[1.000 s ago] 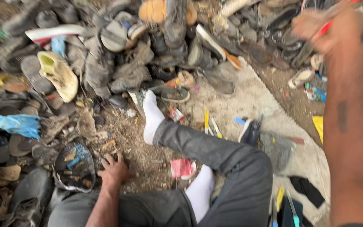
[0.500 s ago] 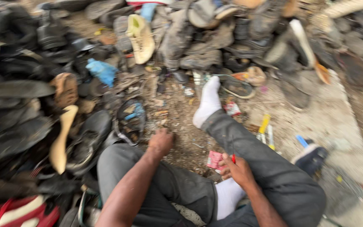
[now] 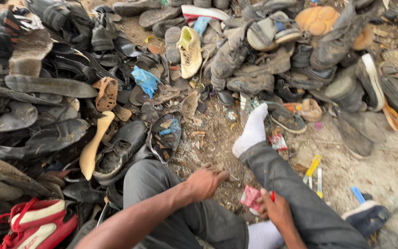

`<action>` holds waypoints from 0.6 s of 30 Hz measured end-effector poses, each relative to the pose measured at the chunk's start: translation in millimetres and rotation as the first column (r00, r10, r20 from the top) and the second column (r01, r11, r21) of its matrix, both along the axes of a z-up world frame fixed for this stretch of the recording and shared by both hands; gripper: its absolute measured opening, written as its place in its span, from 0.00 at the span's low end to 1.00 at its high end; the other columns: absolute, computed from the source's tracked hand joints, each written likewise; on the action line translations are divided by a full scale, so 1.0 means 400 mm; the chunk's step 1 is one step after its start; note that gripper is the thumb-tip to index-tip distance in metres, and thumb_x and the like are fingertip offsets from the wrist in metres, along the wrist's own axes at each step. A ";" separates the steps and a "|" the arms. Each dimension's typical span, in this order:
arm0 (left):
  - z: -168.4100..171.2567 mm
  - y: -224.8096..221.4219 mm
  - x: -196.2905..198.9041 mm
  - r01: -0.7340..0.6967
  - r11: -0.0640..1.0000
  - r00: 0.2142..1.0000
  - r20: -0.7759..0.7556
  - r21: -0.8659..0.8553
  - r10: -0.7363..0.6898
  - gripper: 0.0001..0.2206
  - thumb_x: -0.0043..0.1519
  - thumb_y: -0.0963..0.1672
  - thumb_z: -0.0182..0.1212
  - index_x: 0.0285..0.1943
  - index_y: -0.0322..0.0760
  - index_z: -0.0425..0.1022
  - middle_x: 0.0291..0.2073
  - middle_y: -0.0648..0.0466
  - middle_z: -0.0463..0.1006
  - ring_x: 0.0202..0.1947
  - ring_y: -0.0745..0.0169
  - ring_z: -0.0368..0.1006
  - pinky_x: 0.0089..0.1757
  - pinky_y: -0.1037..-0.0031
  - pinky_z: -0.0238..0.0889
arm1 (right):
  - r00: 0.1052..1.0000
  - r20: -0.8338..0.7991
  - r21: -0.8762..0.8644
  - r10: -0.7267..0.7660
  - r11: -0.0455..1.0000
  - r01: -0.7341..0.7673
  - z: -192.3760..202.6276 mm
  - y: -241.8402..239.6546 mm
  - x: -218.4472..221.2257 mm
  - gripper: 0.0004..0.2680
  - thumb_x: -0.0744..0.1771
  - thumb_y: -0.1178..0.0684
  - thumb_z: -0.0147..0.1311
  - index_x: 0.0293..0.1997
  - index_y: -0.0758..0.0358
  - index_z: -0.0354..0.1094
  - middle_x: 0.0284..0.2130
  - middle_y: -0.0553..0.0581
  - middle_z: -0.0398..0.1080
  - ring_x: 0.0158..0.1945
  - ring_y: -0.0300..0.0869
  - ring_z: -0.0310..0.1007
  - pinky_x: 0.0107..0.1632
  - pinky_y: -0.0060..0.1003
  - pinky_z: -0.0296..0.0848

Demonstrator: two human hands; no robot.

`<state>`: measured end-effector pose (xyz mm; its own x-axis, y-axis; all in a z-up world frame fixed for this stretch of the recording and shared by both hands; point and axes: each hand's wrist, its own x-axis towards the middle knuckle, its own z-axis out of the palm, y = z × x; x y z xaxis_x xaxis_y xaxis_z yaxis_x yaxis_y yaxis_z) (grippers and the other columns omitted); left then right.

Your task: The person repairs various shoes by hand using small knives and tools to scrape, trim, and apply adhesive to outsoles while sitting among piles of footwear.

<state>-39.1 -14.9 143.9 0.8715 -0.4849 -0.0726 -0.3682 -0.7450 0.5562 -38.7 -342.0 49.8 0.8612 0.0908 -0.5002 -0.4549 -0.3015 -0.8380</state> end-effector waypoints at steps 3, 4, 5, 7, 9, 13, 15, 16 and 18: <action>0.012 0.215 0.160 -0.215 0.960 0.952 0.258 0.182 0.164 0.17 0.61 0.37 0.50 0.59 0.40 0.72 0.47 0.46 0.81 0.43 0.49 0.79 0.48 0.58 0.73 | 0.999 -0.041 -0.058 -0.033 0.998 0.031 -0.043 -0.019 0.005 0.20 0.68 0.40 0.51 0.32 0.74 0.75 0.14 0.61 0.71 0.15 0.41 0.69 0.22 0.38 0.68; 0.028 0.316 0.259 -0.370 0.909 0.898 0.324 0.191 0.297 0.16 0.61 0.38 0.50 0.58 0.40 0.72 0.45 0.46 0.80 0.42 0.49 0.79 0.47 0.58 0.73 | 0.999 -0.033 -0.083 -0.014 0.996 0.011 -0.055 -0.026 0.002 0.20 0.68 0.40 0.53 0.32 0.75 0.75 0.14 0.63 0.71 0.15 0.42 0.68 0.21 0.39 0.67; 0.047 0.419 0.348 -0.532 0.827 0.814 0.381 0.183 0.439 0.14 0.62 0.39 0.50 0.56 0.40 0.73 0.44 0.45 0.80 0.41 0.49 0.79 0.46 0.58 0.73 | 0.999 -0.033 -0.104 0.006 0.995 -0.010 -0.070 -0.021 0.005 0.20 0.67 0.41 0.54 0.31 0.75 0.75 0.14 0.64 0.71 0.14 0.43 0.67 0.21 0.40 0.67; 0.068 0.587 0.475 -0.783 0.606 0.605 0.402 0.141 0.688 0.12 0.63 0.40 0.50 0.53 0.40 0.74 0.41 0.45 0.80 0.39 0.49 0.79 0.45 0.57 0.73 | 0.998 -0.059 -0.172 0.023 0.985 -0.033 -0.094 -0.009 0.028 0.20 0.67 0.40 0.53 0.32 0.74 0.76 0.15 0.64 0.73 0.14 0.45 0.68 0.21 0.41 0.67; 0.098 0.651 0.542 -0.884 0.461 0.456 0.343 0.072 0.821 0.10 0.63 0.42 0.50 0.50 0.40 0.74 0.39 0.45 0.80 0.37 0.48 0.78 0.43 0.57 0.73 | 0.996 -0.080 -0.241 0.047 0.968 -0.065 -0.097 -0.005 0.058 0.20 0.67 0.39 0.52 0.33 0.73 0.77 0.16 0.63 0.74 0.14 0.47 0.69 0.21 0.42 0.68; 0.179 0.667 0.646 -0.890 0.455 0.418 0.342 -0.033 0.842 0.08 0.65 0.45 0.51 0.44 0.40 0.76 0.33 0.44 0.79 0.33 0.48 0.78 0.40 0.55 0.73 | 0.993 -0.108 -0.150 0.048 0.987 -0.064 -0.103 0.009 0.067 0.20 0.66 0.39 0.53 0.32 0.74 0.76 0.16 0.64 0.75 0.16 0.46 0.74 0.21 0.42 0.72; 0.159 0.552 0.579 -0.814 0.581 0.550 0.334 0.008 0.766 0.09 0.66 0.46 0.51 0.41 0.40 0.77 0.31 0.43 0.78 0.31 0.47 0.78 0.38 0.55 0.73 | 0.994 -0.108 -0.117 0.012 0.993 -0.025 -0.110 0.012 0.054 0.21 0.66 0.39 0.53 0.31 0.75 0.75 0.17 0.63 0.74 0.16 0.46 0.73 0.20 0.43 0.71; 0.137 0.477 0.521 -0.754 0.656 0.635 0.303 0.043 0.711 0.10 0.66 0.47 0.51 0.40 0.40 0.77 0.29 0.43 0.78 0.30 0.47 0.78 0.37 0.55 0.73 | 0.995 -0.092 -0.171 0.030 0.984 -0.046 -0.110 0.013 0.049 0.21 0.66 0.39 0.54 0.30 0.75 0.76 0.15 0.63 0.74 0.16 0.45 0.73 0.21 0.41 0.71; 0.077 0.290 0.375 -0.611 0.784 0.790 0.156 0.110 0.593 0.13 0.67 0.48 0.51 0.37 0.41 0.78 0.27 0.43 0.78 0.28 0.47 0.78 0.35 0.54 0.73 | 0.996 -0.077 -0.238 0.037 0.970 -0.054 -0.092 -0.004 0.028 0.20 0.67 0.39 0.54 0.30 0.74 0.78 0.14 0.64 0.73 0.16 0.45 0.73 0.23 0.39 0.71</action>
